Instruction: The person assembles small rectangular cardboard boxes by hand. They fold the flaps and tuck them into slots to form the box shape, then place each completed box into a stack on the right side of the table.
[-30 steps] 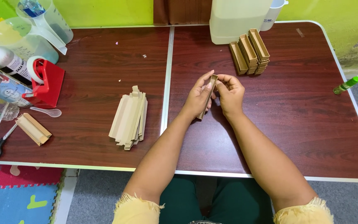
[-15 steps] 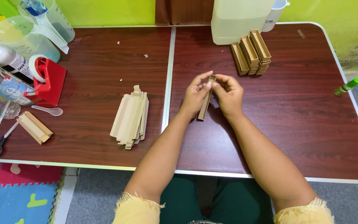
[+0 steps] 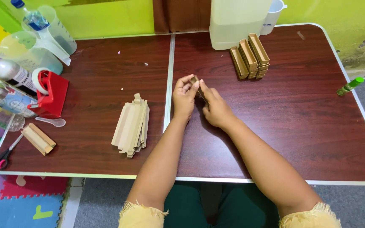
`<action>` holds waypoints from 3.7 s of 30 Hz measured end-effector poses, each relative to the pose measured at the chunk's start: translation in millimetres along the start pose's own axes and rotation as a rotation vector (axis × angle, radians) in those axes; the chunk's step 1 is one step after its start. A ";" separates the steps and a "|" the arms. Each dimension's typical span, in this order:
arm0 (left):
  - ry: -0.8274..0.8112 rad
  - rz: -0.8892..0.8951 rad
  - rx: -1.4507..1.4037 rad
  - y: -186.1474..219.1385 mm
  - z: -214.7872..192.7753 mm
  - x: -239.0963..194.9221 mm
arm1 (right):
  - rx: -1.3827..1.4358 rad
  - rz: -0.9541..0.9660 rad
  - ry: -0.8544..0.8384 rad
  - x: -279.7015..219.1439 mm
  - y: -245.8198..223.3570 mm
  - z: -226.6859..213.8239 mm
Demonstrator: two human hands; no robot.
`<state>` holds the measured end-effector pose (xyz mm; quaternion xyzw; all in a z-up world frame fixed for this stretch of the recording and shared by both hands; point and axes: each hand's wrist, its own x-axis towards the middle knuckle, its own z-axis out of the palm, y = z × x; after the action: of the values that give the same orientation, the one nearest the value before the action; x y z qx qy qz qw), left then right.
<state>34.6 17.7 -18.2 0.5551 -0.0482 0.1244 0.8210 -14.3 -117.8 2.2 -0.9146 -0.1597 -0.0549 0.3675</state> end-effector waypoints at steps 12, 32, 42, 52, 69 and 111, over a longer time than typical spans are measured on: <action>0.046 0.161 0.517 14.3 -8.4 -0.6 | -0.170 0.086 -0.015 1.7 6.9 -11.1; 0.077 0.380 0.754 24.7 -4.5 -4.8 | -0.255 0.000 -0.026 -4.6 -11.4 -14.2; 0.167 0.114 0.593 24.0 2.2 -7.2 | -0.244 0.021 -0.028 -4.7 -13.6 -12.7; 0.160 0.025 0.356 16.3 -2.8 -0.5 | -0.259 0.002 -0.017 -5.7 -15.0 -12.0; -0.147 -0.233 -0.314 7.4 -14.0 8.4 | 0.520 -0.102 0.238 6.1 19.0 6.8; 0.115 0.017 0.140 -18.8 -18.3 8.8 | 0.135 -0.176 0.619 9.7 40.9 -16.5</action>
<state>46.9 29.2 -40.2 0.6026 0.0031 0.1658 0.7807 8.8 -154.5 -10.5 -0.8107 -0.1222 -0.3514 0.4520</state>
